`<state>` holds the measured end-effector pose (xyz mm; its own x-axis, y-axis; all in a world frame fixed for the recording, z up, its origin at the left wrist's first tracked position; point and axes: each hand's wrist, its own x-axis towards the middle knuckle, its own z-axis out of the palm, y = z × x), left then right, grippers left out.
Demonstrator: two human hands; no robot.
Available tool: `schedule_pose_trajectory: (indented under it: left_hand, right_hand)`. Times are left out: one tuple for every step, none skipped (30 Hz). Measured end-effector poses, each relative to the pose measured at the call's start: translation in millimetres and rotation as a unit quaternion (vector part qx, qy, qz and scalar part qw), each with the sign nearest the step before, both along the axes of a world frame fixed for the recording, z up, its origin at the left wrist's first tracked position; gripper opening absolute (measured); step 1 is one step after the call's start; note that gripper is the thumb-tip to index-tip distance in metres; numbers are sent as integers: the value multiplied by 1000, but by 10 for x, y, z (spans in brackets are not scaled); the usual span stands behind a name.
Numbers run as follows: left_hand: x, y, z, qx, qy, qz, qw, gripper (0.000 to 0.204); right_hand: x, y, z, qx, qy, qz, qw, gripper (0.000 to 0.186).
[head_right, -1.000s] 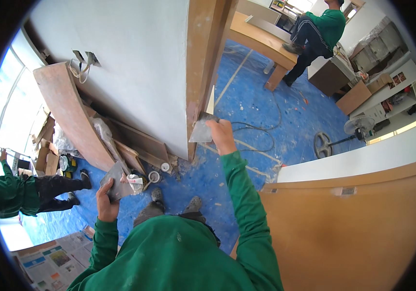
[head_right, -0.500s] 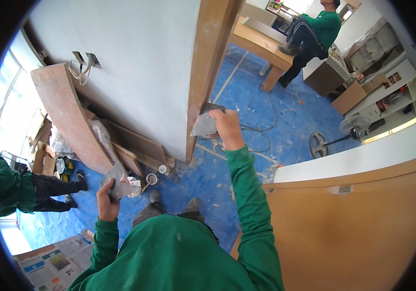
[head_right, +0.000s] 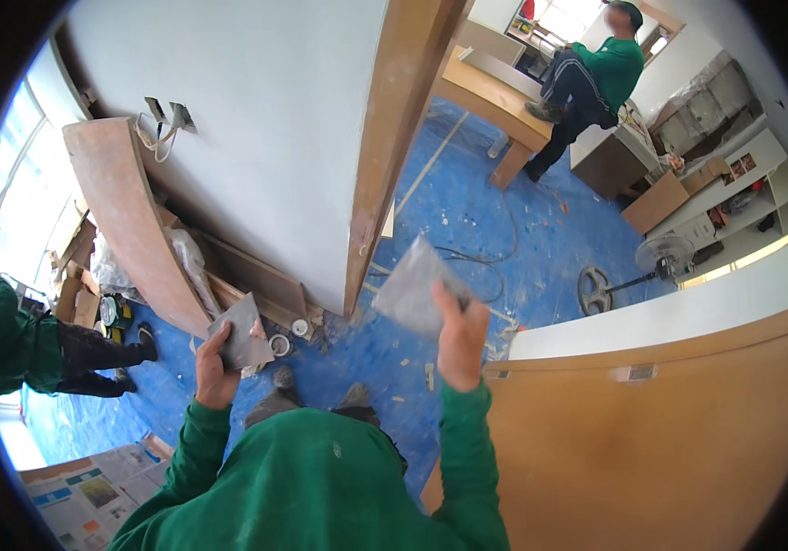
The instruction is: The person sands a wall and door frame using sandpaper. They move around the room, sanding different sections of the wall and the wooden frame. Other workers are present in the background.
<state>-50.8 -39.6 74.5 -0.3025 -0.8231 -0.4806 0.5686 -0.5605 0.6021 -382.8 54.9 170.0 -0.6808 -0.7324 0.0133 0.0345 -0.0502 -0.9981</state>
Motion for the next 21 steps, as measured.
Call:
schedule_pose_trajectory:
  left_hand:
    - [-98, 3, 63, -4, 5, -17, 1000, 33]
    - [-216, 11, 129, -2, 9, -38, 999, 33]
    - [-351, 18, 197, -10, 25, -62, 998, 32]
    - [-501, 29, 263, 0, 40, -78, 996, 32]
    - [-655, 43, 323, 1, 67, -96, 993, 32]
    - [-790, 73, 382, -20, 121, -121, 985, 31]
    - [-934, 94, 431, 44, 101, -108, 988, 32]
    - [-1082, 105, 475, 89, 105, -95, 986, 33]
    - [-1189, 159, 526, 98, 112, -105, 983, 33]
    - [-1294, 231, 572, 65, 51, -123, 989, 30]
    - [-1399, 278, 613, 32, 57, -119, 991, 28]
    - [-1479, 300, 656, 24, 47, -114, 992, 27]
    - [-1507, 313, 706, -16, 50, -102, 993, 26]
    - [-1523, 327, 758, -32, 38, -90, 995, 24]
    - [-1526, 339, 811, -32, 17, -76, 996, 23]
    - [-1517, 335, 868, -53, 16, -67, 996, 23]
    - [-1491, 310, 927, -60, 7, -58, 997, 22]
    - [-1457, 278, 985, -83, 21, -52, 995, 22]
    - [-1387, 241, 1038, -86, -30, -86, 992, 20]
    - [-1357, 196, 1077, -86, -14, -76, 993, 20]
    - [-1333, 167, 1101, -102, 21, -68, 992, 20]
  right_hand:
    - [133, 135, -39, 18, 4, 4, 1000, 29]
    - [254, 249, -76, 30, -1, 5, 1000, 30]
    - [354, 355, -97, 57, 18, 21, 998, 31]
    - [445, 460, -101, 77, 29, 35, 996, 33]
    - [534, 528, -104, 97, 41, 49, 993, 34]
    - [626, 547, -112, 59, 36, 51, 996, 35]
    - [709, 555, -112, 21, 30, 54, 998, 35]
    - [766, 548, -112, -24, 31, 57, 998, 36]
    - [795, 534, -111, -42, 62, 64, 995, 36]
    - [826, 494, -132, -78, 51, 64, 994, 36]
    - [844, 455, -163, -127, 41, 57, 989, 36]
    - [840, 432, -204, -161, 35, 60, 984, 36]
    - [810, 437, -250, -166, 36, 62, 984, 35]
    - [763, 468, -299, -137, 95, 67, 984, 35]
    - [706, 526, -346, -106, 134, 82, 982, 35]
    - [663, 598, -387, -83, 148, 92, 981, 35]
    - [628, 677, -417, -58, 208, 130, 968, 35]
    - [601, 748, -431, -43, 246, 165, 954, 35]
    - [581, 789, -433, -38, 278, 200, 939, 34]
    - [570, 805, -420, -29, 168, 151, 974, 33]
    - [576, 805, -393, -31, 47, 102, 993, 32]
